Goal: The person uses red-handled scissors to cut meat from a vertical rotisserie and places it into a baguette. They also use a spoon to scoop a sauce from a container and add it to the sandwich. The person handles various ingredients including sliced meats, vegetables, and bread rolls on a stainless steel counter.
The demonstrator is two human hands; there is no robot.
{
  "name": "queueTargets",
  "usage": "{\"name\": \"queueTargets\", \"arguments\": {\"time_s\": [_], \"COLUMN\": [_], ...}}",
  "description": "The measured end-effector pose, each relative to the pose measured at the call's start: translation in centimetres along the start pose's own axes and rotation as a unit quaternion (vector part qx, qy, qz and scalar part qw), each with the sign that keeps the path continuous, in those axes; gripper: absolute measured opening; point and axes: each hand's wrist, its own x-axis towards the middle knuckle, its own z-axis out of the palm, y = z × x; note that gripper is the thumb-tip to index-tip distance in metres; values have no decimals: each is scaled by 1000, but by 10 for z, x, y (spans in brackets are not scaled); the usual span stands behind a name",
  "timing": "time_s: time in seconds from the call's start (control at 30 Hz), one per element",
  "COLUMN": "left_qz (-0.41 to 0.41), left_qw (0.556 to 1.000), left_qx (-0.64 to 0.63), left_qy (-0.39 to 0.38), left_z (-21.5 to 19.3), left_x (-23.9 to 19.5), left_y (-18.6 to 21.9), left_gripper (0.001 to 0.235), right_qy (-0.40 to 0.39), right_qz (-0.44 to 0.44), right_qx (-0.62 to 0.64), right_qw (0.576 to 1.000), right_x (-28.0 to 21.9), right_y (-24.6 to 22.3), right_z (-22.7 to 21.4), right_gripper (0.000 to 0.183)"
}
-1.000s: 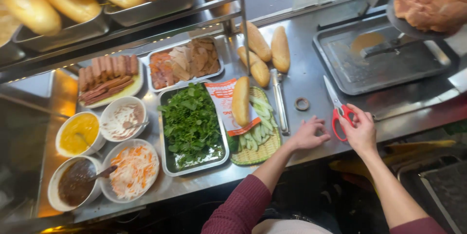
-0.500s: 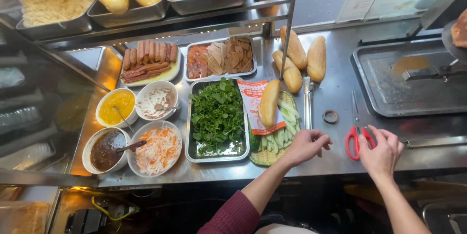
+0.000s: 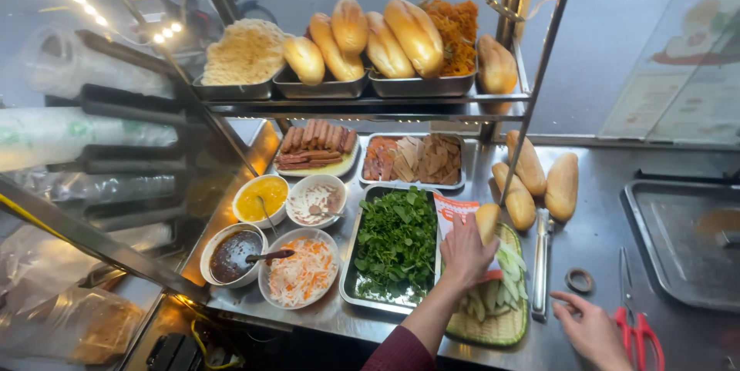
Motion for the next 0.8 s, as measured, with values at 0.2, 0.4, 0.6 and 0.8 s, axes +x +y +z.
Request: {"name": "queueTargets", "arguments": {"time_s": [0.2,0.4,0.6,0.8], "left_qz": [-36,-133,-86,-41], "left_qw": [997,988,992,997], "left_qx": [32,-76,-93,-70], "left_qy": [-61,2,8,-16], "left_z": [26,8,45,67], "left_x": [42,101,148,133], "left_y": [-25,-3,-1,15], "left_gripper": [53,51,72,67], "right_qy": [105,131,85,111], "right_qz": [-80,-81,-12,12], "right_qx": [-10,35,67,150], "right_qw": [991,987,994,982], "right_x": [14,-22,-57,-58], "right_y": [39,50,45,65], "right_z": [7,-8,-33,-40], "right_gripper": [33,29,31,30]}}
